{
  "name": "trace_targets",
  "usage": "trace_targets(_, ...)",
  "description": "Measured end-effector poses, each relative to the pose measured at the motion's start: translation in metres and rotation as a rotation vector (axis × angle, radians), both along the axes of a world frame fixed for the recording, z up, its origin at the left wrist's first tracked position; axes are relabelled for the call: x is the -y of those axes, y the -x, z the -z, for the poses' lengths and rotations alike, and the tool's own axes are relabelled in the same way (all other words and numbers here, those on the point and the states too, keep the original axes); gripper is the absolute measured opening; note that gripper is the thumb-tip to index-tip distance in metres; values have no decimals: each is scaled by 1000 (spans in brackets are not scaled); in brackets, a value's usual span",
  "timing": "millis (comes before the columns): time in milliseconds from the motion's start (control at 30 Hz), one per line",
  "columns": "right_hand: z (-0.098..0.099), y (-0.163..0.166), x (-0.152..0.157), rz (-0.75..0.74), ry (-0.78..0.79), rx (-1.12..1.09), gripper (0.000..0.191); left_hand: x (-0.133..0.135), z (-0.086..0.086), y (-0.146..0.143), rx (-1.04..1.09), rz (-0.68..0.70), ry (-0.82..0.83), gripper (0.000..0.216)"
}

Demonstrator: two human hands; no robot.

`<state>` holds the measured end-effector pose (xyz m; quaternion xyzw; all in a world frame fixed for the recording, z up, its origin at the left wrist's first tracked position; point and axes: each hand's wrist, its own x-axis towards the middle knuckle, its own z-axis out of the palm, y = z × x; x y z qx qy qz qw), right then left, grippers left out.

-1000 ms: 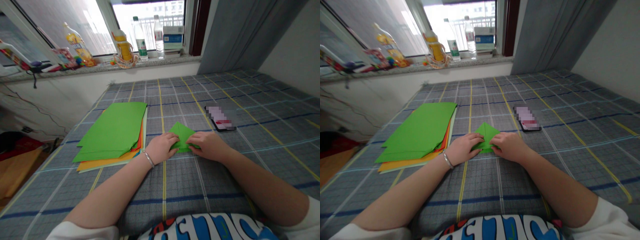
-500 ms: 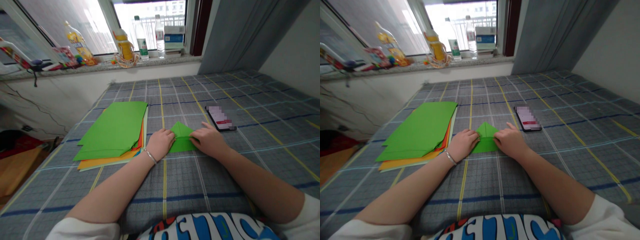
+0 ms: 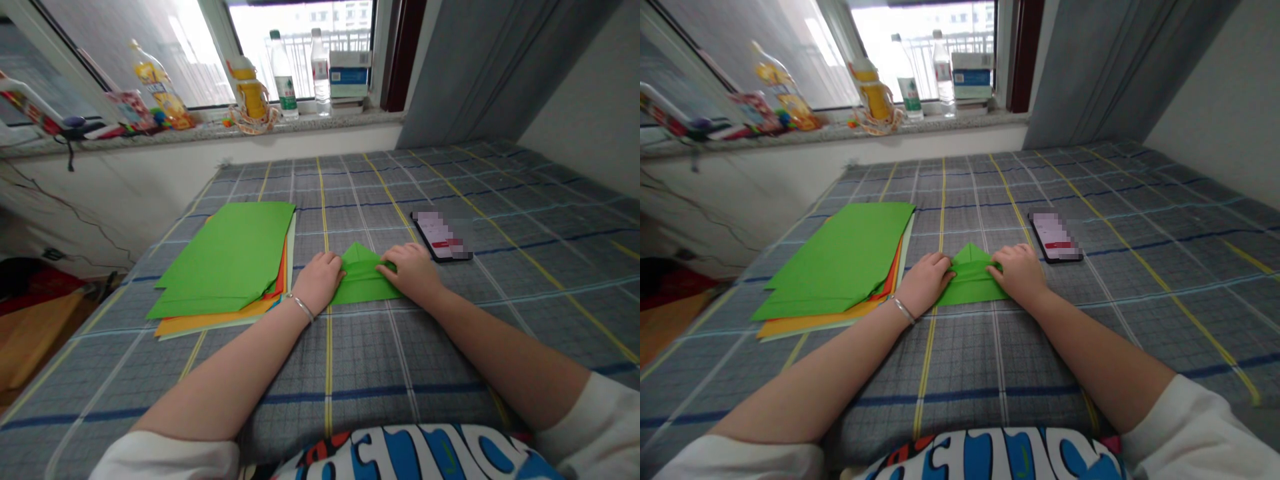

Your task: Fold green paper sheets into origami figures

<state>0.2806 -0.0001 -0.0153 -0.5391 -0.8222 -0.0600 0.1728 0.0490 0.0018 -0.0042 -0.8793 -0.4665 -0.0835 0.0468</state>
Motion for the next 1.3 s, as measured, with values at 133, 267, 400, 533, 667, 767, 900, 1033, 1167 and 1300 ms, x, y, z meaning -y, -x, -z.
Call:
trace_targets(133,3,0,-2,11,9,27,21,-1,1,-1,-18,-11,-13,10)
trace_targets(267,6,1,-2,38,7,44,20,-1,3,-1,-44,-26,-53,9)
trace_targets(400,7,2,-2,70,23,62,20,-3,6,0,-20,-20,-70,7)
trace_targets(533,7,3,-2,83,49,69,19,-4,7,-1,-8,-45,-64,9)
trace_targets(667,6,4,-3,85,53,78,18,-2,3,-3,-6,-83,-58,17)
trace_targets(767,5,4,-2,86,67,77,18,0,1,-3,-28,-52,-115,23)
trace_targets(900,4,4,-2,83,66,75,17,1,6,-4,37,84,-130,32)
trace_targets(1033,8,3,-4,93,62,74,17,0,10,-7,64,217,-44,42)
trace_targets(1167,11,1,-6,80,90,31,17,-1,12,-9,-2,363,99,47)
trace_targets(1300,10,-8,-10,41,139,-157,9,-2,13,-9,-32,384,184,58)
